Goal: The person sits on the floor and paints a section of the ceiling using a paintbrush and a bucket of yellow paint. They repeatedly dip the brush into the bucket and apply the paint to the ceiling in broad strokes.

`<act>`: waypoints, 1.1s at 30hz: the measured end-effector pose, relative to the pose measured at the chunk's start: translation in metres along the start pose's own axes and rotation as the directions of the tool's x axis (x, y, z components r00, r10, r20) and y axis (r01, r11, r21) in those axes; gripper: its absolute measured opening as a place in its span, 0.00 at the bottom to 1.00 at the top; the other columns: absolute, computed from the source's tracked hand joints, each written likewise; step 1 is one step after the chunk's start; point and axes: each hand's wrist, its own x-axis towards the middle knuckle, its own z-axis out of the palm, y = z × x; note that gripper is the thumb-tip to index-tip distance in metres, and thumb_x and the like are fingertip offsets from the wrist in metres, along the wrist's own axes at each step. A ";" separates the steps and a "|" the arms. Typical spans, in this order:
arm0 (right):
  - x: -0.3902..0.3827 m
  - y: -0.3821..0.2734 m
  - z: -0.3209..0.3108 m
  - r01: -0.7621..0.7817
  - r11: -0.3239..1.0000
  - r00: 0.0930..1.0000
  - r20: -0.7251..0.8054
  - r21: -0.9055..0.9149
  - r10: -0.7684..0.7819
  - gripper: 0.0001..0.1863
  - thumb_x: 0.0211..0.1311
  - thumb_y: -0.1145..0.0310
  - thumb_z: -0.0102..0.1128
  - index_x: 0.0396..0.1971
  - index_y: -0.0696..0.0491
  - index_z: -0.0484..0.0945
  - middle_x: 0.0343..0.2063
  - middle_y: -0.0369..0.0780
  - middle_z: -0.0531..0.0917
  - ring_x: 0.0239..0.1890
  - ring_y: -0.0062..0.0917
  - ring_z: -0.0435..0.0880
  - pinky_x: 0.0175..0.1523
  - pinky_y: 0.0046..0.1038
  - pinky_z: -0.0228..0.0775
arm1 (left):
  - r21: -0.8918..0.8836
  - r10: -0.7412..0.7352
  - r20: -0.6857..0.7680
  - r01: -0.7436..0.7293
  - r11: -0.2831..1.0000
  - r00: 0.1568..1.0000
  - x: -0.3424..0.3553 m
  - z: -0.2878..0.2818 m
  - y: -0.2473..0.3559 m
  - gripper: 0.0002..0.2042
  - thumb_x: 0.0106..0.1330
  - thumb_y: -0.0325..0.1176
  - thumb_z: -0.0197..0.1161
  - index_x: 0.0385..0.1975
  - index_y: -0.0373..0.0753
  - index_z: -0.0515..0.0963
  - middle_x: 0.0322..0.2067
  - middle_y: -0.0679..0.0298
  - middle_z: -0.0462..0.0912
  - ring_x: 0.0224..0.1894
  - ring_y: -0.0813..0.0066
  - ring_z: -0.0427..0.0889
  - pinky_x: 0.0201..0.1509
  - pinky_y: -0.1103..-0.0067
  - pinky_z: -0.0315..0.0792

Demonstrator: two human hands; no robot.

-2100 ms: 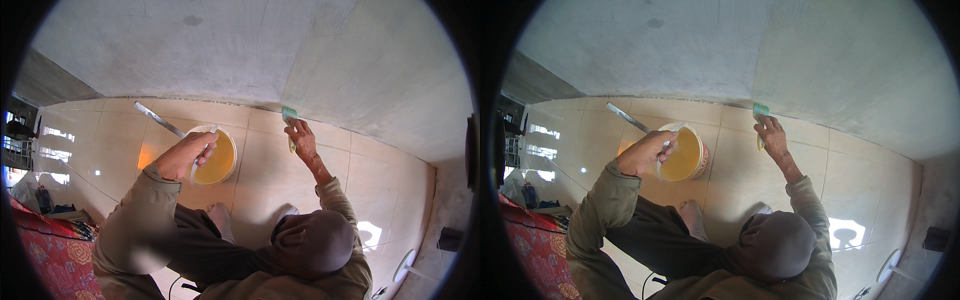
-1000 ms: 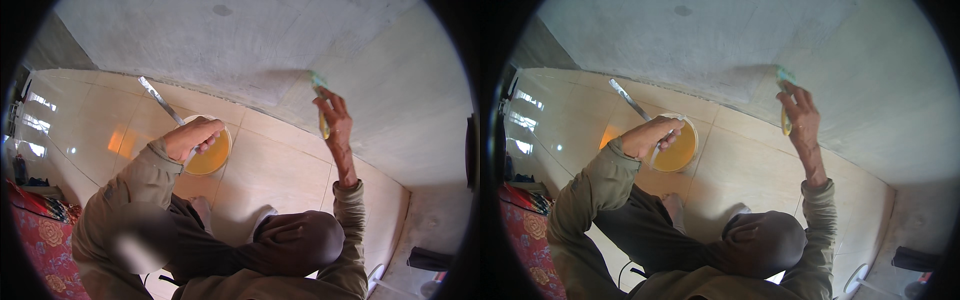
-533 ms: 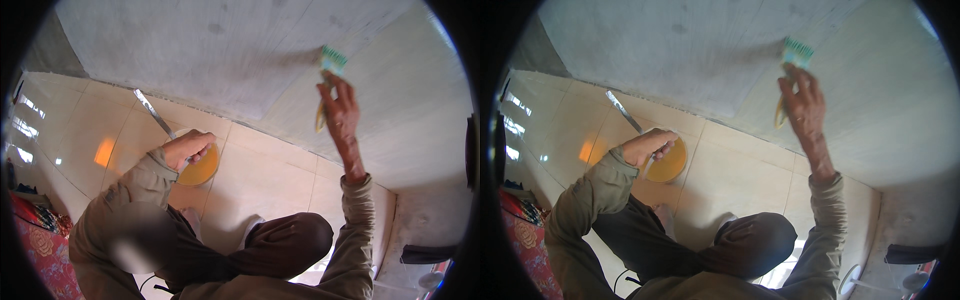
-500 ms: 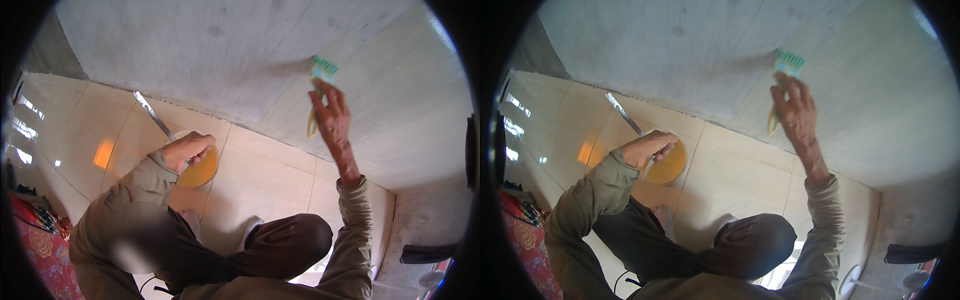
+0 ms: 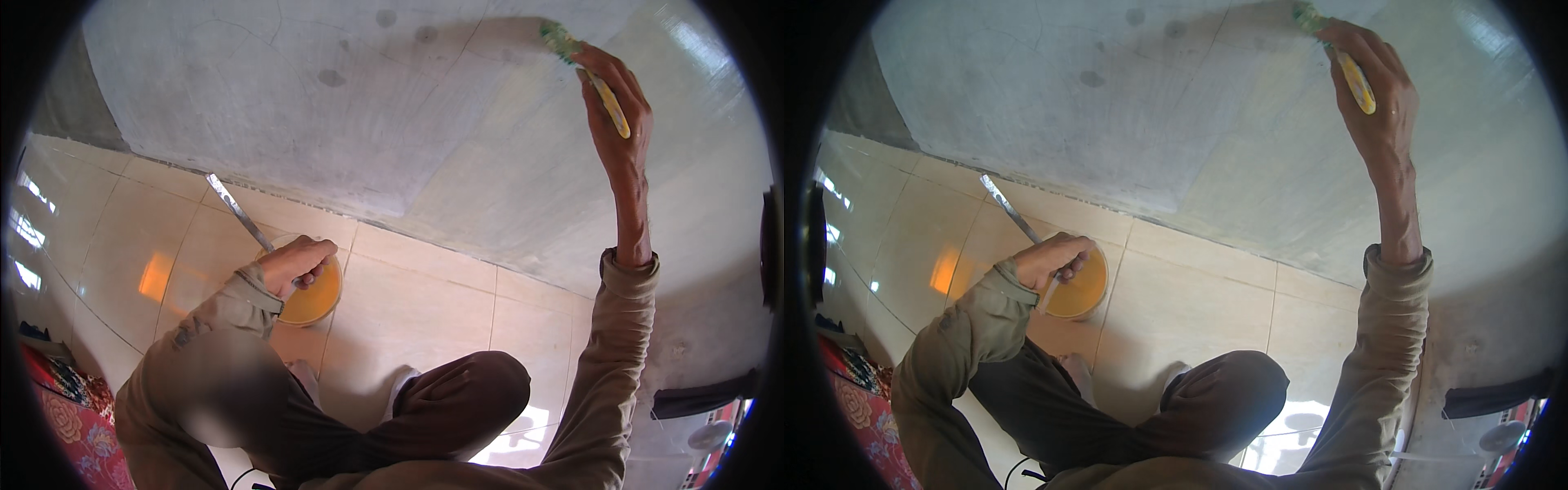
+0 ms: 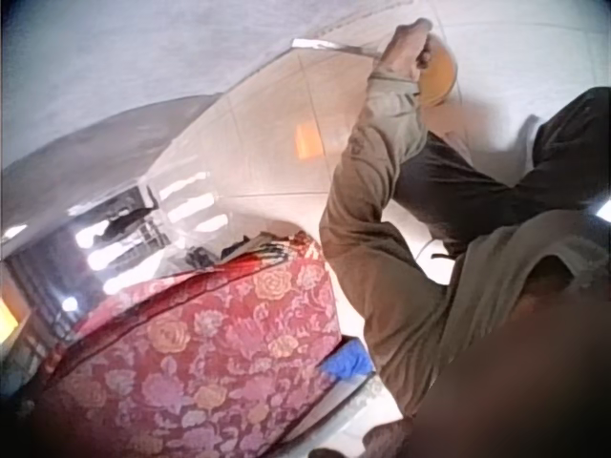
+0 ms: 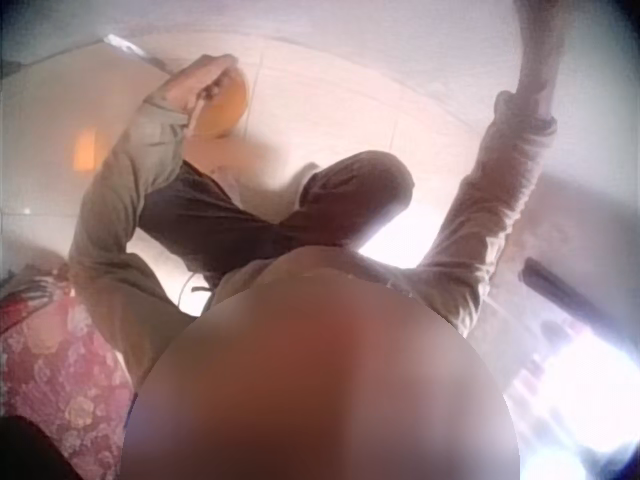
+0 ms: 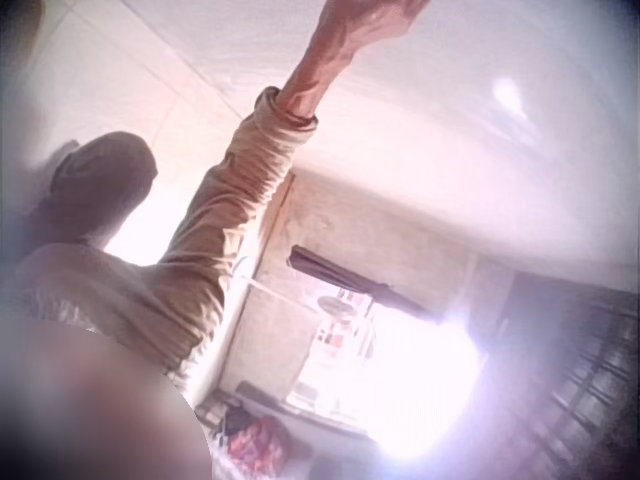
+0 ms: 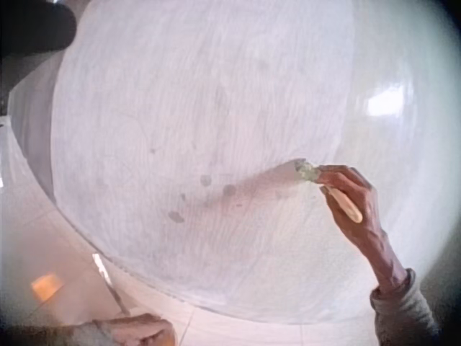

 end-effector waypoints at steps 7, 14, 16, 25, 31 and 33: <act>-0.087 -0.036 0.054 0.192 0.925 0.964 0.241 -0.327 -0.114 0.18 0.49 0.73 0.75 0.42 0.45 0.85 0.58 0.35 0.78 0.58 0.34 0.78 0.46 0.28 0.86 | -0.002 -0.003 0.030 0.003 1.000 1.000 0.006 0.002 0.004 0.15 0.68 0.47 0.56 0.30 0.41 0.70 0.25 0.68 0.68 0.25 0.77 0.66 0.27 0.75 0.62; -0.130 -0.080 0.060 0.096 0.995 0.908 0.409 -0.002 -0.087 0.20 0.48 0.75 0.73 0.44 0.47 0.84 0.56 0.37 0.80 0.55 0.34 0.80 0.43 0.31 0.86 | 0.003 0.009 0.033 -0.009 1.000 0.999 0.005 -0.001 0.003 0.15 0.68 0.47 0.56 0.30 0.41 0.70 0.25 0.68 0.68 0.24 0.78 0.66 0.28 0.75 0.63; -0.116 -0.068 0.046 0.052 0.994 0.928 0.364 0.092 -0.083 0.20 0.50 0.77 0.72 0.46 0.48 0.85 0.52 0.37 0.85 0.50 0.33 0.84 0.45 0.30 0.86 | -0.012 0.022 0.027 -0.022 1.000 0.999 0.002 0.000 0.002 0.15 0.68 0.48 0.56 0.30 0.41 0.70 0.24 0.68 0.68 0.24 0.78 0.66 0.28 0.75 0.63; -0.013 0.001 -0.032 0.039 0.990 0.999 0.027 -0.137 -0.036 0.17 0.58 0.75 0.71 0.48 0.45 0.85 0.52 0.36 0.86 0.52 0.30 0.85 0.52 0.30 0.85 | -0.040 0.065 -0.119 -0.071 0.997 0.991 -0.007 0.001 -0.006 0.17 0.69 0.49 0.56 0.31 0.40 0.70 0.22 0.71 0.65 0.23 0.81 0.61 0.27 0.77 0.58; -0.087 -0.033 0.008 0.116 0.934 0.987 0.141 -0.339 -0.071 0.18 0.50 0.74 0.74 0.44 0.46 0.85 0.55 0.35 0.81 0.55 0.33 0.81 0.48 0.28 0.87 | -0.054 0.097 -0.075 -0.101 0.993 0.992 -0.019 0.005 0.001 0.17 0.70 0.48 0.56 0.32 0.39 0.70 0.21 0.74 0.63 0.20 0.83 0.57 0.26 0.77 0.56; -0.127 -0.055 0.027 0.097 0.949 0.979 0.202 -0.300 -0.036 0.22 0.48 0.75 0.75 0.46 0.47 0.84 0.56 0.36 0.79 0.55 0.33 0.81 0.46 0.29 0.88 | -0.051 0.139 -0.063 -0.142 0.989 0.988 -0.021 0.005 0.001 0.17 0.70 0.48 0.56 0.32 0.39 0.71 0.20 0.74 0.63 0.20 0.83 0.57 0.27 0.77 0.57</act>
